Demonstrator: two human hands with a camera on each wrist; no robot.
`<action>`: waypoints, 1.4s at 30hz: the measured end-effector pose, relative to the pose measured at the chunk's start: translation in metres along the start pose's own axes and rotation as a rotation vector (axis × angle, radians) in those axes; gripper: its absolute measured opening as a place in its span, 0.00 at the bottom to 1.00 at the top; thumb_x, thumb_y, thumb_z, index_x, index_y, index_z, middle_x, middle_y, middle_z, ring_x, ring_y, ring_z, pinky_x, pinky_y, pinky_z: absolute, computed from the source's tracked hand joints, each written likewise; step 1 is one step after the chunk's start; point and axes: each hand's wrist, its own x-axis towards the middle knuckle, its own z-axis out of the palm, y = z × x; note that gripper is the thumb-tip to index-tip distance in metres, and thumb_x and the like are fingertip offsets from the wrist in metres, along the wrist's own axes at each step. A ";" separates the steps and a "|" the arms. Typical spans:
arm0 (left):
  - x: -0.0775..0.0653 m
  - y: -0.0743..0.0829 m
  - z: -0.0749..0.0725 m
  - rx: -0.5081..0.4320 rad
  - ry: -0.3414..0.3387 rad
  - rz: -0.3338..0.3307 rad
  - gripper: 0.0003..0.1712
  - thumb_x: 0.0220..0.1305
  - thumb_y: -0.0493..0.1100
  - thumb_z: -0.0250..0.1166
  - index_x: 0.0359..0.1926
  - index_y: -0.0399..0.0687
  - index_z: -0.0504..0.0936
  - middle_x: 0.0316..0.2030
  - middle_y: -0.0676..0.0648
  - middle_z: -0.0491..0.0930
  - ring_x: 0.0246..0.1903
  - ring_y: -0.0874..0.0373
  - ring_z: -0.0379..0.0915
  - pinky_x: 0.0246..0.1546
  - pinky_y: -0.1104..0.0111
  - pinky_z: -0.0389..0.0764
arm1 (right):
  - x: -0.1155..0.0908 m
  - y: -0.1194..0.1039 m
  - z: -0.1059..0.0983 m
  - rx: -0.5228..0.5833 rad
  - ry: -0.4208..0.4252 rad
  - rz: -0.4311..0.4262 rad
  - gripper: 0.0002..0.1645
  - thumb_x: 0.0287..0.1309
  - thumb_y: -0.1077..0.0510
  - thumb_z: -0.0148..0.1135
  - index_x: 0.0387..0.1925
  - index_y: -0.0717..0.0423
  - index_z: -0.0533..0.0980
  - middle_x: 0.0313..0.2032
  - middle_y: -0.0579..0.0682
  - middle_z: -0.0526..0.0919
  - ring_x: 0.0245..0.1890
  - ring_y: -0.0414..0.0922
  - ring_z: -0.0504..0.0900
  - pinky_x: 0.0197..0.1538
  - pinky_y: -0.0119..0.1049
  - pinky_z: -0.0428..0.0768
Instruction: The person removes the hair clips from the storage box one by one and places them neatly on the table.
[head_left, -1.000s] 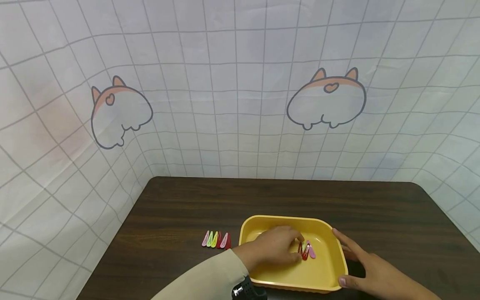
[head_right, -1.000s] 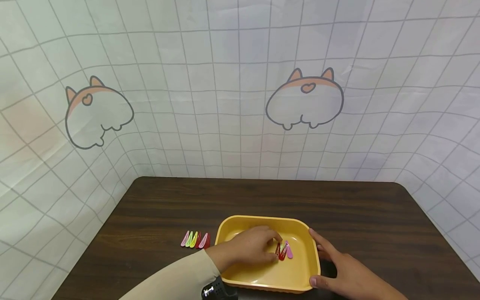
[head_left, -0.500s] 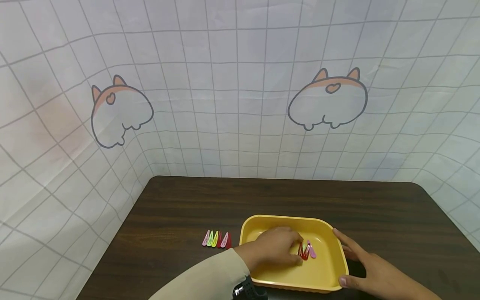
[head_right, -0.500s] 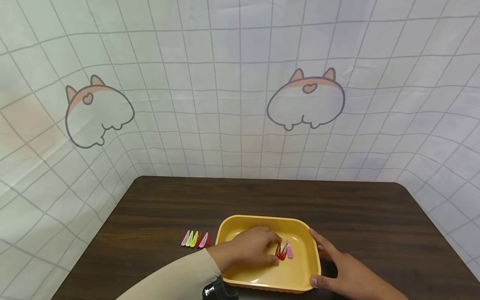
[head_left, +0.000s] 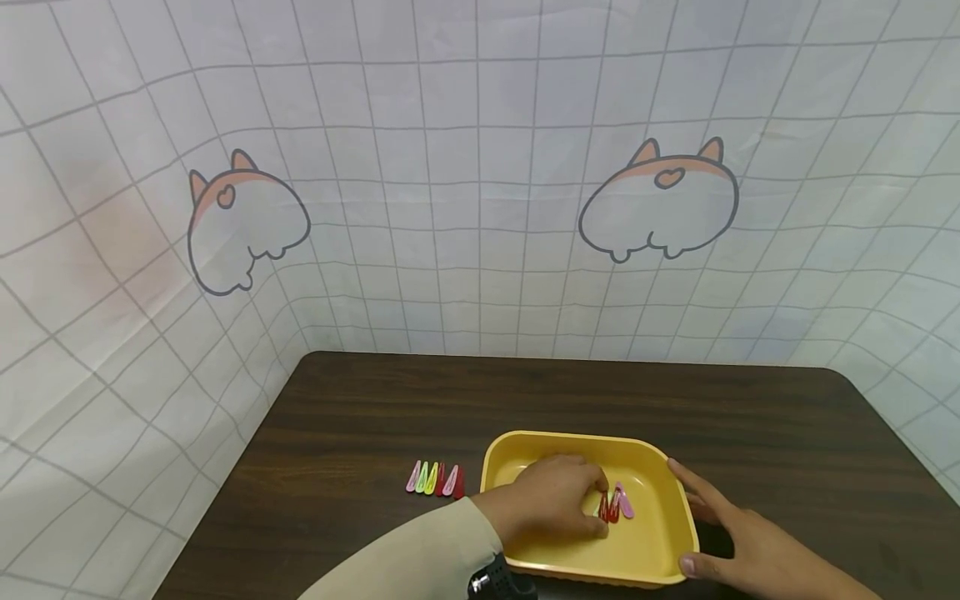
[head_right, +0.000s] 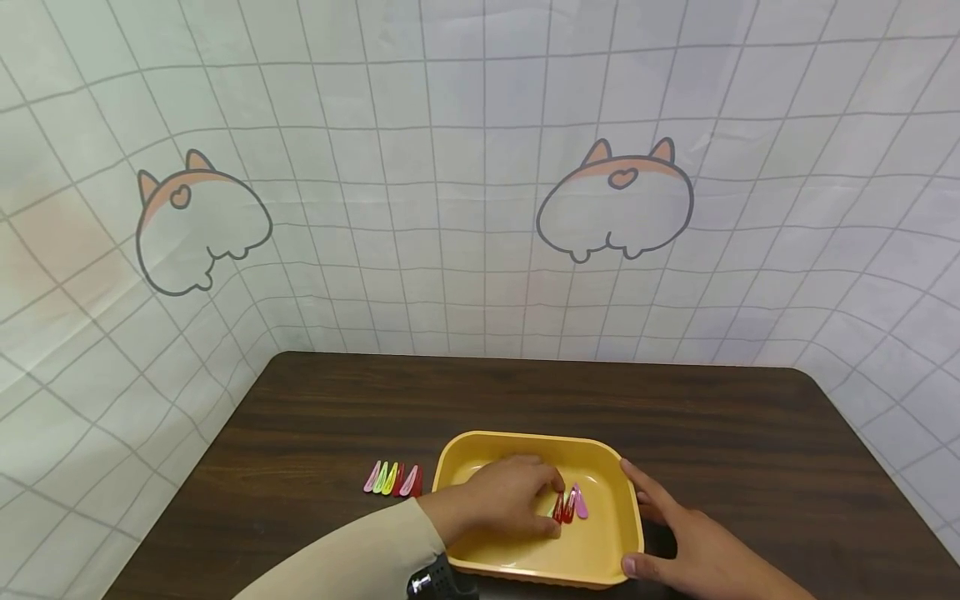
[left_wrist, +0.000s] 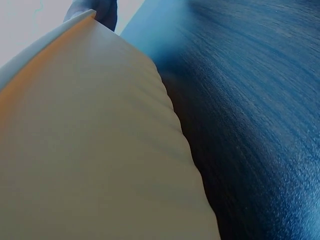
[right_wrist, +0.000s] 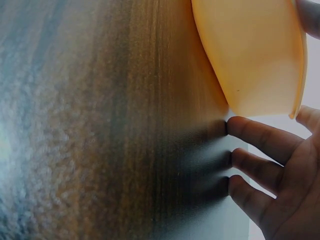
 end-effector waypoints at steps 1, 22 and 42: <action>0.000 0.000 0.000 0.005 0.003 0.003 0.23 0.55 0.61 0.75 0.50 0.64 0.83 0.37 0.64 0.74 0.39 0.67 0.69 0.49 0.72 0.72 | 0.000 0.000 0.000 -0.003 0.002 -0.002 0.60 0.66 0.48 0.68 0.83 0.35 0.37 0.65 0.58 0.77 0.59 0.49 0.79 0.46 0.59 0.80; -0.006 -0.001 -0.015 -0.044 0.021 0.019 0.25 0.52 0.62 0.78 0.47 0.61 0.83 0.36 0.64 0.76 0.36 0.71 0.70 0.39 0.77 0.72 | -0.002 -0.001 0.000 -0.063 0.044 -0.041 0.61 0.63 0.47 0.71 0.83 0.37 0.39 0.63 0.50 0.79 0.59 0.43 0.79 0.46 0.43 0.81; -0.046 -0.027 -0.056 -0.080 0.113 0.053 0.26 0.55 0.61 0.76 0.51 0.58 0.85 0.46 0.61 0.81 0.52 0.64 0.75 0.55 0.68 0.75 | -0.001 -0.003 0.000 0.050 -0.015 0.027 0.59 0.66 0.47 0.68 0.82 0.34 0.37 0.65 0.61 0.76 0.59 0.55 0.79 0.44 0.69 0.79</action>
